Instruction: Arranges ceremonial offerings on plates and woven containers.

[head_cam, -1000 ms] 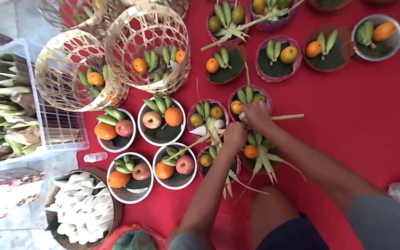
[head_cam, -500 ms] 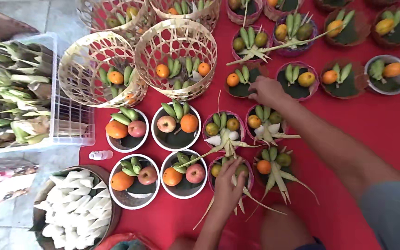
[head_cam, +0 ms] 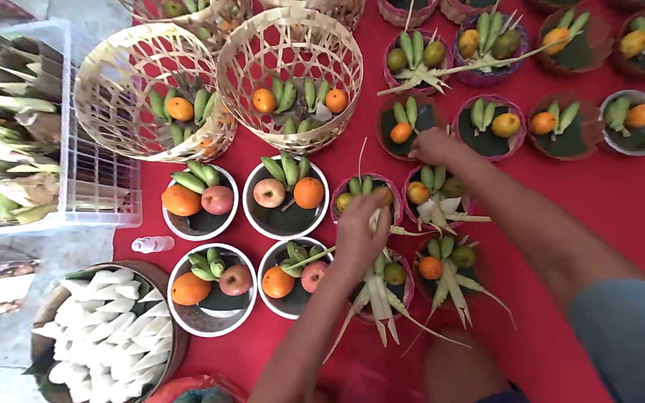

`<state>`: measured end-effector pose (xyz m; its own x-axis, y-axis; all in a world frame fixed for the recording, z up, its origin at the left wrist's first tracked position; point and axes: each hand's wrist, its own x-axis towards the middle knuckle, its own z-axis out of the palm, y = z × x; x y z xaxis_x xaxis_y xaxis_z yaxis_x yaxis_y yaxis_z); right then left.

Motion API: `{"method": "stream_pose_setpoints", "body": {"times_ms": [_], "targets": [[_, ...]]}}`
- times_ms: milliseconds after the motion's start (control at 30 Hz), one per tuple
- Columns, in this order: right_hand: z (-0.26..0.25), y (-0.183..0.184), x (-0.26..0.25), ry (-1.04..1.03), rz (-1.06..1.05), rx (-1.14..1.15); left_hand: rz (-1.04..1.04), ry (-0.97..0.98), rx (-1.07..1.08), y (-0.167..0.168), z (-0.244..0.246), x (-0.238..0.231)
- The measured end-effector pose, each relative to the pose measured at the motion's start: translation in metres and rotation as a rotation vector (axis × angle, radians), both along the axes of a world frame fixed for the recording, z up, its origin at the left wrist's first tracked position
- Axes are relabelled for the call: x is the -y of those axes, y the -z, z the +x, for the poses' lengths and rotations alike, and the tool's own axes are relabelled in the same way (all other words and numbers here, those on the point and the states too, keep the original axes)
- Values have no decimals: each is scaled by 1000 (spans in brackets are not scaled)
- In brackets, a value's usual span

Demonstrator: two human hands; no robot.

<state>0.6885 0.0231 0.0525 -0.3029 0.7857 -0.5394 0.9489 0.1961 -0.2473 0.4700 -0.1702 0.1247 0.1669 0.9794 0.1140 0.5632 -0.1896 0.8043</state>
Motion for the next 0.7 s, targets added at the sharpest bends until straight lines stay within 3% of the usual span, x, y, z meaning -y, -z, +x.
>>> {"method": "stream_pose_setpoints", "body": {"times_ms": [133,233,400,700], "targets": [[9,-3,-5,284,54,-153,-141,145,-225,21,49,-113],[15,-4,-11,531,40,-265,-297,289,-471,56,80,-154],[13,-1,-32,484,161,-317,-306,451,-706,93,101,-157],[-27,18,-52,668,220,-258,-370,479,-779,90,102,-157]]}}
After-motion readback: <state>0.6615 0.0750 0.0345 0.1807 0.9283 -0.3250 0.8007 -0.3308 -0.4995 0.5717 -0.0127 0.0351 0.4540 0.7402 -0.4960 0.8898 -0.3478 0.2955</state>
